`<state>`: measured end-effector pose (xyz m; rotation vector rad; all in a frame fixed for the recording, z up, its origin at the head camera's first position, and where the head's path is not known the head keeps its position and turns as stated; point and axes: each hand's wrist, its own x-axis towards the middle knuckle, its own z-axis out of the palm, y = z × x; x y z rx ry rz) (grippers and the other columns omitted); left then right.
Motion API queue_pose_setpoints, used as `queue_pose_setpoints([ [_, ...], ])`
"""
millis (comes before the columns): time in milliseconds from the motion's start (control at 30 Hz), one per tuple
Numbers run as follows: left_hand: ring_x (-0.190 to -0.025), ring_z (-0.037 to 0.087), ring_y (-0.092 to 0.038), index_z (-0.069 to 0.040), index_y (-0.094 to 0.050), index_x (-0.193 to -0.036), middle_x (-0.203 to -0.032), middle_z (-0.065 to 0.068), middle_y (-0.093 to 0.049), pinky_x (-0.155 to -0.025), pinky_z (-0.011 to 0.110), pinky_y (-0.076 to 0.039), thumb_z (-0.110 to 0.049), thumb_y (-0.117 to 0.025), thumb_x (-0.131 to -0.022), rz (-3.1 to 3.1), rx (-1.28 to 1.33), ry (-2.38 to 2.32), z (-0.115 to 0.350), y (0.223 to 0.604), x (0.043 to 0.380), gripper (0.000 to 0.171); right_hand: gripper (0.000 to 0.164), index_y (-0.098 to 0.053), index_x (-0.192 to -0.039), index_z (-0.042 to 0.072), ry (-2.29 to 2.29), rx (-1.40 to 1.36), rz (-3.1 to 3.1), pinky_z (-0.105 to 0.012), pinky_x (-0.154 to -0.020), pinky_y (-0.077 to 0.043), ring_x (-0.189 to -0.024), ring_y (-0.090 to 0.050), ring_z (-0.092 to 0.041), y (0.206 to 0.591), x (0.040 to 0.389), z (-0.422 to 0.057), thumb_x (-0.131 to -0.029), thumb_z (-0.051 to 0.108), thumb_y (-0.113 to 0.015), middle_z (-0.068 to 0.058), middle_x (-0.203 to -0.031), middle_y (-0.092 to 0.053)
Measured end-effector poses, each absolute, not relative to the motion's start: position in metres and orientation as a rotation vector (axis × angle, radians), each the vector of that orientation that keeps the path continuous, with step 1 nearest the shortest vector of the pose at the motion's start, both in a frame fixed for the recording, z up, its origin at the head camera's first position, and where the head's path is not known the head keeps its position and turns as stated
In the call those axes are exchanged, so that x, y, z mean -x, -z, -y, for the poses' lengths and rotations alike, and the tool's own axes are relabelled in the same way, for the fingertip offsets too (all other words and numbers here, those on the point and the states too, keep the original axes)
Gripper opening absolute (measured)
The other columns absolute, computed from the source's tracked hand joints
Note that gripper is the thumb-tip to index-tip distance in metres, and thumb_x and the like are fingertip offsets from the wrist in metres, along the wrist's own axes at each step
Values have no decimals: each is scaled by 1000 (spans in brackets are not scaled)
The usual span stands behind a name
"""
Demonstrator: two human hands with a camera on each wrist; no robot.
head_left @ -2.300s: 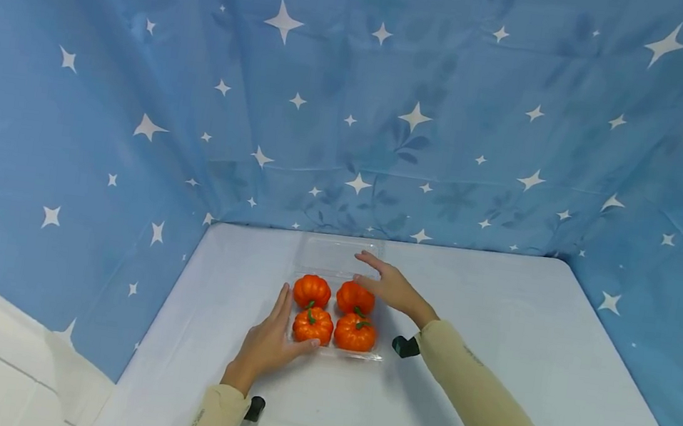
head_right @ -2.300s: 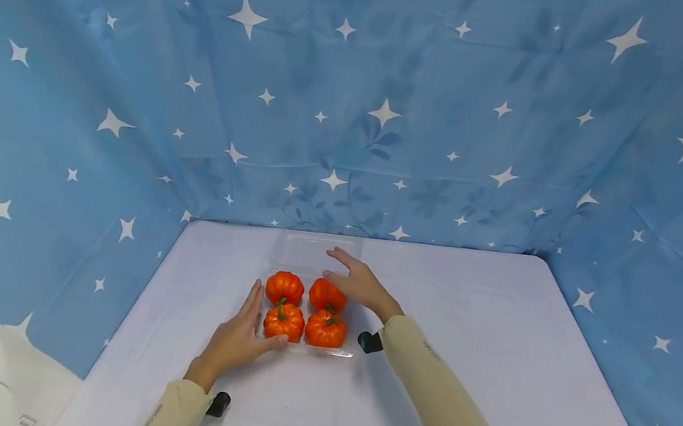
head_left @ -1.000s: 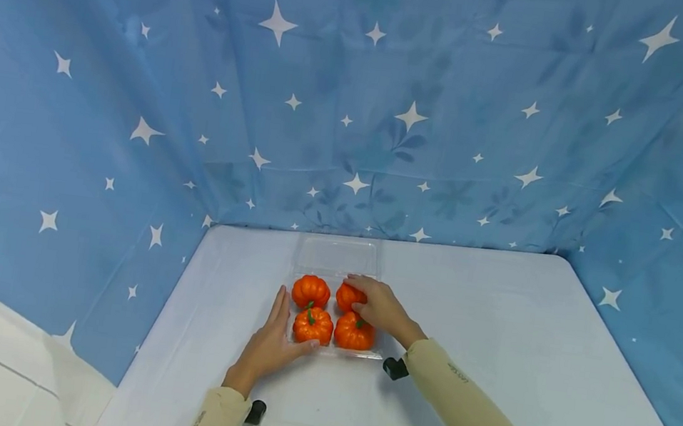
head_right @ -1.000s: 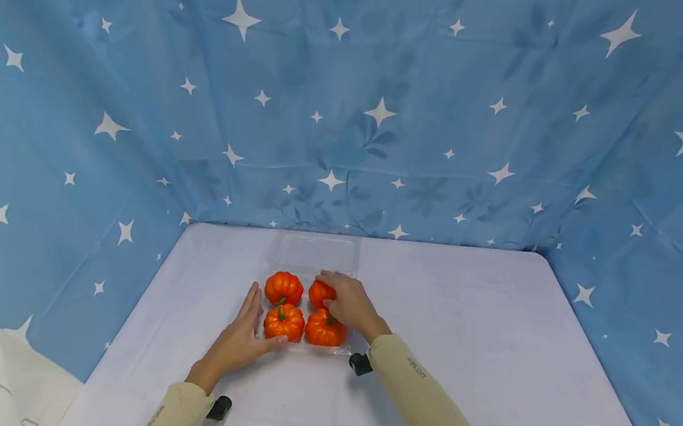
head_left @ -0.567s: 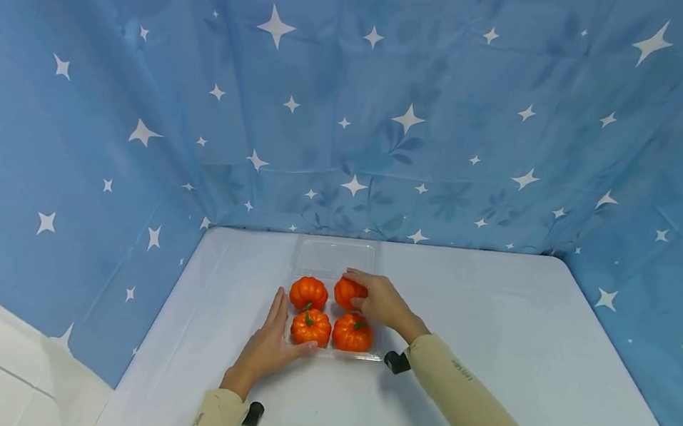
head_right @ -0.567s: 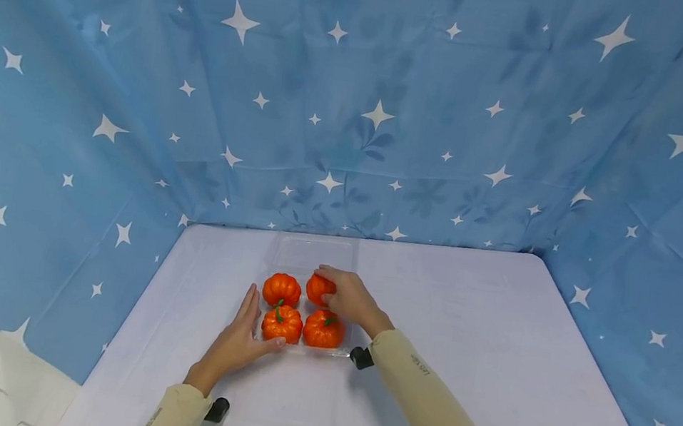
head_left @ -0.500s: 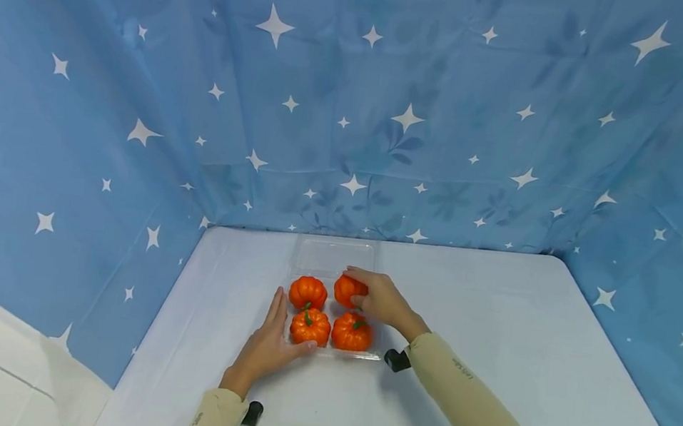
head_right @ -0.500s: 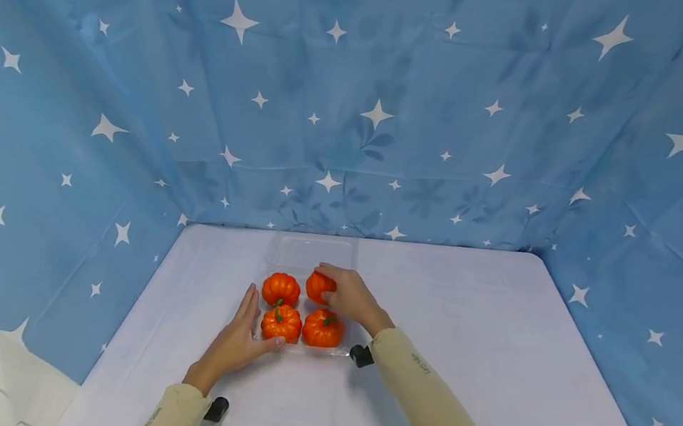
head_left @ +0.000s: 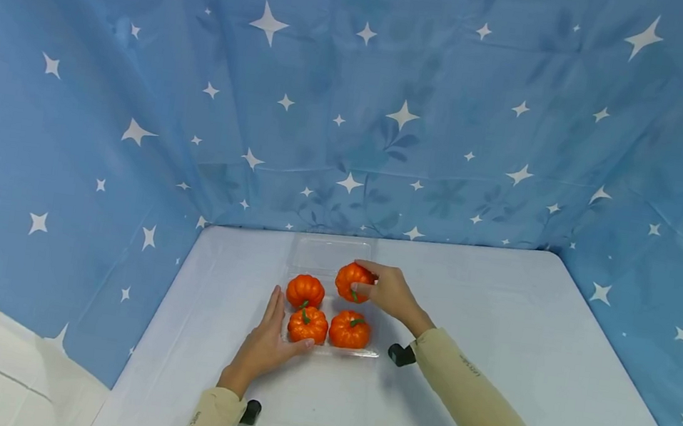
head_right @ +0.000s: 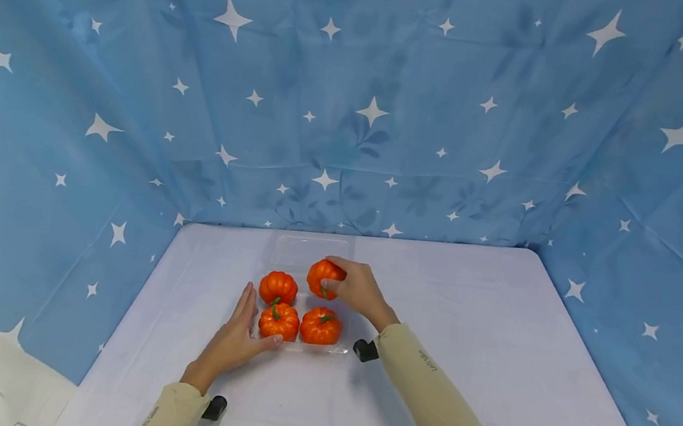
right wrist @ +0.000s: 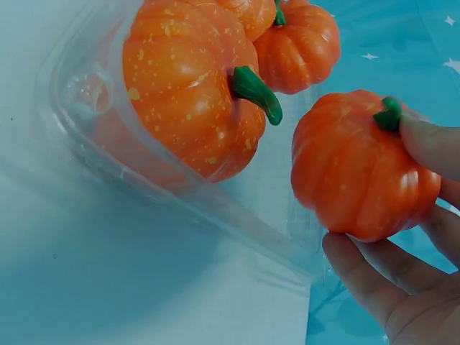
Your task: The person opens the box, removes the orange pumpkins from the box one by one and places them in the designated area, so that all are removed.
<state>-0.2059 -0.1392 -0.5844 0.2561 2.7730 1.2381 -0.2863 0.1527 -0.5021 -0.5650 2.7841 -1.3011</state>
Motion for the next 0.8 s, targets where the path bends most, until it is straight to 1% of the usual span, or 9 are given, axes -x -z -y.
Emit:
queue_pose_setpoints([
  [167,-154,44,-35,-14,0,-174,-180,3,3,-117,68,-35,-69,-80,-86,-2771,-255,-1239,139,584,206,130,53,-65,-146,1,1371,444,-2792,-37,-81,-64,-97,-73,-27,503,286,-160,-100,23,-79,-17,-132,-72],
  [300,-154,43,-36,-13,-1,-174,-180,3,3,-117,67,-36,-69,-79,-86,-2770,-261,-1236,139,584,207,131,52,-64,-146,-3,1412,413,-2800,-37,-78,-64,-94,-75,-27,501,286,-168,-104,26,-74,-20,-134,-71],
  [400,-153,43,-37,-12,-1,-174,-180,3,2,-117,67,-36,-70,-79,-85,-2773,-262,-1240,139,583,207,131,50,-64,-144,-6,1416,421,-2828,-40,-81,-65,-97,-76,-31,501,287,-175,-107,26,-69,-24,-137,-69],
  [567,-151,44,-41,-13,-1,-174,-180,3,1,-115,68,-38,-71,-79,-85,-2770,-263,-1242,140,583,207,132,49,-63,-143,-10,1409,365,-2864,-47,-91,-63,-111,-72,-39,501,286,-186,-110,25,-64,-27,-137,-67],
  [667,-150,44,-42,-14,0,-174,-180,4,0,-114,69,-39,-70,-79,-85,-2769,-263,-1240,140,584,208,132,49,-62,-143,-10,1394,291,-2876,-49,-95,-61,-115,-69,-40,503,285,-193,-111,27,-60,-27,-137,-67],
  [800,-149,44,-44,-15,1,-174,-180,4,-2,-114,71,-38,-71,-79,-85,-2771,-261,-1242,140,584,208,131,52,-60,-144,-10,1391,203,-2879,-49,-96,-61,-115,-69,-41,506,283,-203,-112,31,-56,-28,-137,-66],
])
